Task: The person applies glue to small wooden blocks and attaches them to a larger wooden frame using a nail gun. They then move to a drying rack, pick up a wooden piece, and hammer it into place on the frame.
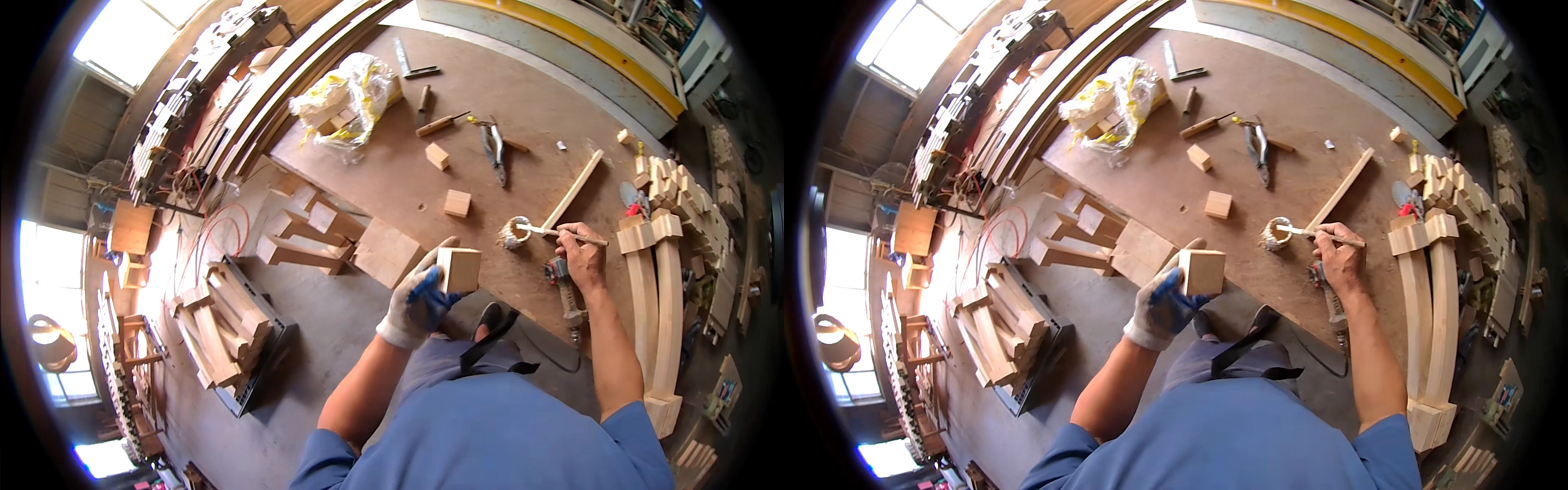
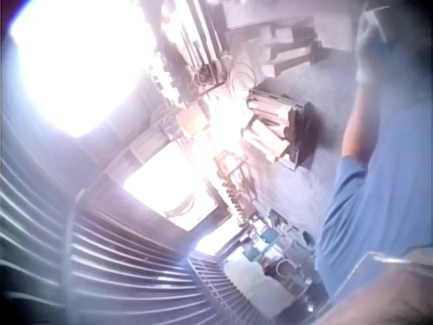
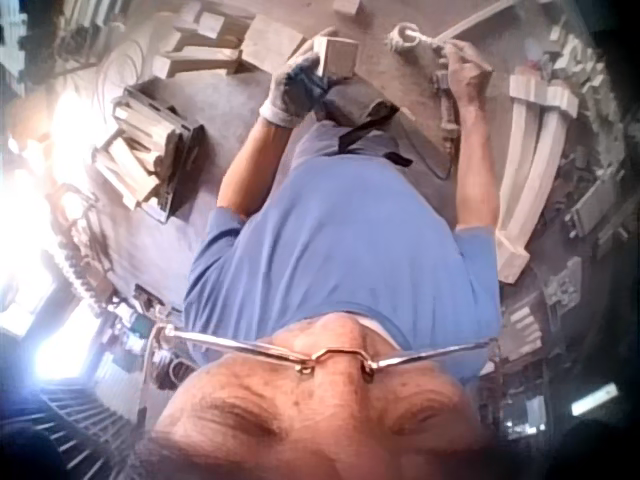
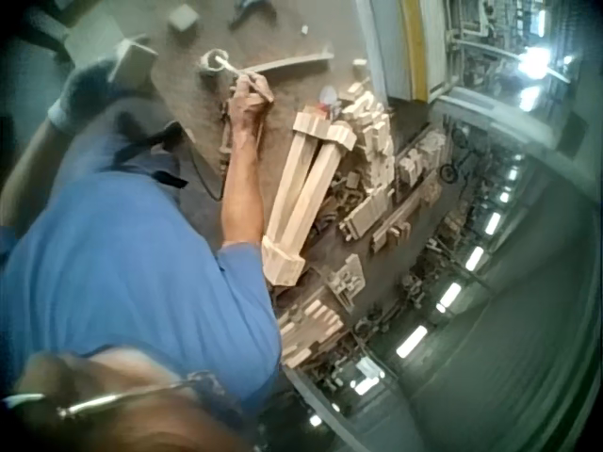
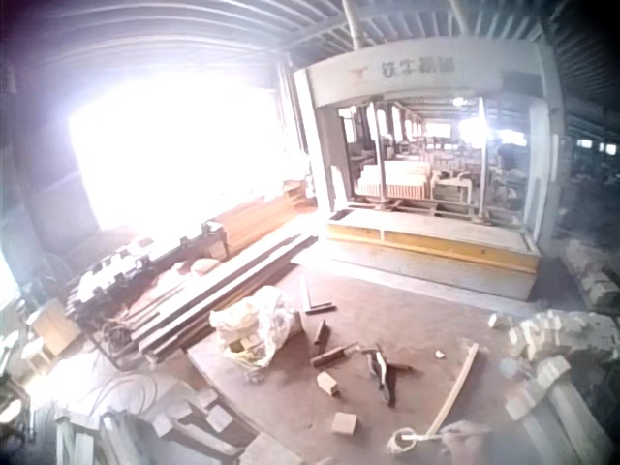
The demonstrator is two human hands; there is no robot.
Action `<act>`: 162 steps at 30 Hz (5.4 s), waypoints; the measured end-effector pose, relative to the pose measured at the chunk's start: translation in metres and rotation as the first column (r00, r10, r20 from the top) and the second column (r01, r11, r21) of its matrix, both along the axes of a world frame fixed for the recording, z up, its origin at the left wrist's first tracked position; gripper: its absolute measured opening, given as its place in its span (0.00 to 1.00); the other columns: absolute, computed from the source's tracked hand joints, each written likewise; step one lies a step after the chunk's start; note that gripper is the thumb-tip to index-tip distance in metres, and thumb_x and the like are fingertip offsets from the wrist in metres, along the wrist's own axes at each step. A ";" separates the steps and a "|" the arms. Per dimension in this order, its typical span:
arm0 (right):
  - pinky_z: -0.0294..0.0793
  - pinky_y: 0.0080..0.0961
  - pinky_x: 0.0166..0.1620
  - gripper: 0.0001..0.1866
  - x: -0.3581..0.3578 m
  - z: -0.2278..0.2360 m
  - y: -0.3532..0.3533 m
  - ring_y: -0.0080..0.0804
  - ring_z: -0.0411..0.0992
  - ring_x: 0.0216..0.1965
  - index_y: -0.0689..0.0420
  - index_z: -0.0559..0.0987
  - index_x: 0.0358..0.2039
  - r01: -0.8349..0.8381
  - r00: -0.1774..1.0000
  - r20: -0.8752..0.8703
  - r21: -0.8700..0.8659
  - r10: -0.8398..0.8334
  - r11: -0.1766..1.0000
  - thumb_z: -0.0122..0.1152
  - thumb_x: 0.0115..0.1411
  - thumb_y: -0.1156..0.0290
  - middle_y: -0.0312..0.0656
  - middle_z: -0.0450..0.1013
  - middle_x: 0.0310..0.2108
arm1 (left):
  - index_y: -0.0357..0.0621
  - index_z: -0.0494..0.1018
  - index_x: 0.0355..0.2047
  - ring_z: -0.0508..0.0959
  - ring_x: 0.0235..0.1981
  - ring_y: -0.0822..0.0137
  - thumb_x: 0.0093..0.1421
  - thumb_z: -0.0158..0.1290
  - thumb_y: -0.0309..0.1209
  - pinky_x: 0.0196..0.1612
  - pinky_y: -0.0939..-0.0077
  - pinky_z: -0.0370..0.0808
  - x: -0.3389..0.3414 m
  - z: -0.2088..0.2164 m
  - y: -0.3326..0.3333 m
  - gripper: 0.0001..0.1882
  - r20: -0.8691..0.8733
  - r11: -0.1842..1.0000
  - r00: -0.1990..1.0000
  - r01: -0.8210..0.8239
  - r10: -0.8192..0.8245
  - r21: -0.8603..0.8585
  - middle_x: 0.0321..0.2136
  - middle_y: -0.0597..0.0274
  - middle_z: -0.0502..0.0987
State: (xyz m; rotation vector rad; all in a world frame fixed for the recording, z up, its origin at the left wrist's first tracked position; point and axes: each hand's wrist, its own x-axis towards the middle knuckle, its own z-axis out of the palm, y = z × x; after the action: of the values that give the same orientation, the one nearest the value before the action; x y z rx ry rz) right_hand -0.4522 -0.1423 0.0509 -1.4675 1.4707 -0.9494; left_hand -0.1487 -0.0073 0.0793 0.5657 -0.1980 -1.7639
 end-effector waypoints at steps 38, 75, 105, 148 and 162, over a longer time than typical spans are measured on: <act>0.63 0.49 0.69 0.45 0.005 -0.112 0.116 0.55 0.55 0.73 0.63 0.67 0.67 -0.306 0.538 -0.718 0.321 0.441 0.896 0.78 0.51 0.65 0.57 0.56 0.72 | 0.51 0.77 0.57 0.78 0.56 0.41 0.48 0.52 0.09 0.56 0.56 0.80 0.118 0.022 -0.036 0.36 0.854 0.845 -0.481 0.526 0.201 0.098 0.62 0.45 0.71; 0.59 0.44 0.72 0.47 0.004 -0.122 0.119 0.52 0.53 0.74 0.62 0.66 0.68 -0.312 0.503 -0.746 0.315 0.437 0.896 0.79 0.51 0.62 0.55 0.53 0.74 | 0.50 0.80 0.56 0.77 0.59 0.43 0.52 0.52 0.13 0.60 0.55 0.77 0.117 0.019 -0.039 0.31 0.830 0.838 -0.516 0.532 0.212 0.117 0.61 0.44 0.74; 0.60 0.45 0.72 0.47 0.007 -0.120 0.119 0.52 0.52 0.74 0.62 0.64 0.69 -0.300 0.502 -0.738 0.340 0.450 0.891 0.78 0.53 0.63 0.54 0.53 0.74 | 0.56 0.79 0.58 0.79 0.56 0.44 0.48 0.52 0.12 0.58 0.58 0.80 0.117 0.014 -0.037 0.37 0.798 0.850 -0.561 0.512 0.221 0.125 0.62 0.49 0.73; 0.57 0.46 0.73 0.48 0.005 -0.127 0.123 0.53 0.50 0.75 0.63 0.64 0.70 -0.300 0.499 -0.743 0.334 0.446 0.893 0.77 0.52 0.62 0.56 0.51 0.75 | 0.37 0.80 0.55 0.76 0.62 0.43 0.66 0.59 0.27 0.62 0.55 0.75 0.086 -0.048 -0.001 0.18 0.777 0.930 -0.531 0.063 0.338 -0.362 0.55 0.44 0.80; 0.57 0.45 0.73 0.49 0.005 -0.126 0.123 0.52 0.50 0.75 0.62 0.62 0.71 -0.295 0.473 -0.754 0.352 0.456 0.888 0.77 0.53 0.61 0.54 0.50 0.76 | 0.37 0.80 0.56 0.76 0.62 0.43 0.66 0.60 0.28 0.64 0.55 0.72 0.087 -0.051 -0.001 0.18 0.798 0.934 -0.505 0.050 0.330 -0.354 0.54 0.45 0.80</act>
State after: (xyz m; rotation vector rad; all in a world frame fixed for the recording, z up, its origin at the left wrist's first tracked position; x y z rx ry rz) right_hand -0.4470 -0.0190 -0.0747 -2.1243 1.6546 0.2511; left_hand -0.0613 -0.0087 0.0285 1.8471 -1.5545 -0.1675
